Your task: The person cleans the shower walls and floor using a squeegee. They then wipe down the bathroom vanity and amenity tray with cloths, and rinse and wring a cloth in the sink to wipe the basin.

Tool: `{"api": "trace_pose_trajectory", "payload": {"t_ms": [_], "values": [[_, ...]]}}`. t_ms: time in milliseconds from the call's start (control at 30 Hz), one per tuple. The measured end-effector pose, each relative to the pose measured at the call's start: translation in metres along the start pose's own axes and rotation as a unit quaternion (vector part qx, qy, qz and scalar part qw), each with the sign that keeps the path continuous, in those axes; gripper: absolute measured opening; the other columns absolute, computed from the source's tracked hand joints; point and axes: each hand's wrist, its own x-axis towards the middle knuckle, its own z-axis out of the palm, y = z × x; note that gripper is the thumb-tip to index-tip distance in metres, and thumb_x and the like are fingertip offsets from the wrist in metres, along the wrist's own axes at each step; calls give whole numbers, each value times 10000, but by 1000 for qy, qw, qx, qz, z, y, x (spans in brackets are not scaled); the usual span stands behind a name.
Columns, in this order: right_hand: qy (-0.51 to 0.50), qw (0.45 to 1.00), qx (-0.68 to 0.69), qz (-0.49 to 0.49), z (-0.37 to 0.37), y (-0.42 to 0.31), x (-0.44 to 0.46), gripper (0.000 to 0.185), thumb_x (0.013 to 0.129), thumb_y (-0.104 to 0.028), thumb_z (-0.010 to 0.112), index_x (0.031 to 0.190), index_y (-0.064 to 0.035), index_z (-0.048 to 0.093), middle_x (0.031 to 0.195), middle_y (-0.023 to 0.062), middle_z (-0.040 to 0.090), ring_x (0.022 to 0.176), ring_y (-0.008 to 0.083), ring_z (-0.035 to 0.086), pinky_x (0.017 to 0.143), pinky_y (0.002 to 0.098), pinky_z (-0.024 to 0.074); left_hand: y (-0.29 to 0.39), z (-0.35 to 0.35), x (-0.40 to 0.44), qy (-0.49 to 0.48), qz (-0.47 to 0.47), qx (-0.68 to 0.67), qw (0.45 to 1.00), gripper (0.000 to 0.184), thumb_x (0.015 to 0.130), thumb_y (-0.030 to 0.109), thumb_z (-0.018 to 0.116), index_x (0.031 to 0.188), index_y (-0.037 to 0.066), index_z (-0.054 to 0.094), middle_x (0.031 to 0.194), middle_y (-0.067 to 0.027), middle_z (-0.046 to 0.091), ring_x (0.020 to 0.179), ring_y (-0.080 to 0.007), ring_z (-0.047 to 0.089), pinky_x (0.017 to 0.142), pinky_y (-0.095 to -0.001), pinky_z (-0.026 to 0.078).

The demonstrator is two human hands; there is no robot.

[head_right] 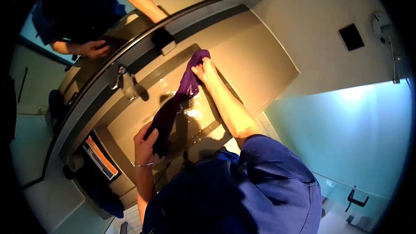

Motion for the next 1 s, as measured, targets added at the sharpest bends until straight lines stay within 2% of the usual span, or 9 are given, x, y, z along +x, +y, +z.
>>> {"api": "trace_pose_trajectory", "payload": {"t_ms": [133,267,400,633,667,733,833,933,1000], "values": [[103,989,-73,-73,58,43,34,344,883,-271,413,1157,-76,482,1183,46,473,1013,202,474,803,422,438,2,-12,0,74,1,6,997,325,821,41,643,1135,-16,580,979,-51,630,855,-111,580,798,-252,471],[52,997,-15,-55,64,117,47,242,856,-294,377,879,-141,564,819,0,557,671,129,501,567,270,415,15,-60,-39,136,40,63,988,280,824,54,632,1093,-16,599,953,-33,620,849,-107,563,781,-242,450],[86,995,-42,7,78,217,13,206,830,-283,405,854,-141,552,806,5,564,661,135,518,586,272,428,18,-105,-97,207,53,231,949,253,777,21,642,1023,-22,606,928,-64,605,853,-144,560,774,-259,445],[-48,996,-38,71,85,395,-32,370,878,-294,424,1197,-121,500,1096,74,555,943,181,527,799,291,445,28,-130,-159,258,54,360,895,237,678,39,720,891,-20,633,887,-127,596,812,-246,587,730,-313,474],[0,991,-35,129,111,370,-93,178,890,-191,424,946,-117,576,921,11,597,765,167,578,704,306,516,22,-135,-160,260,77,395,878,213,684,34,712,876,-17,637,873,-128,592,805,-244,592,717,-316,479],[-145,978,-120,88,98,422,-92,238,839,-139,439,1035,-88,564,958,34,603,791,181,582,721,297,511,10,-144,-157,261,119,465,837,164,695,25,696,847,-12,646,847,-130,583,791,-239,603,693,-322,489],[-317,851,-418,26,123,427,-151,523,773,-148,474,1277,-16,422,1223,181,496,1118,311,459,952,337,377,-23,-162,-148,212,79,579,783,82,703,110,676,769,66,659,881,-127,622,791,-293,611,675,-337,499],[-405,616,-622,-263,105,460,-119,601,725,-122,512,1306,-24,395,1275,189,456,1203,333,398,1001,350,341,-58,-172,-127,134,-40,686,714,81,727,162,611,759,113,667,899,-123,646,806,-295,621,652,-337,499],[-540,493,-649,-211,105,407,-127,694,690,-139,523,1347,-36,324,1367,234,344,1279,380,308,1063,371,285,-61,-169,-103,56,-127,729,670,134,743,191,565,779,133,680,891,-127,656,818,-286,625,641,-335,495]]}}
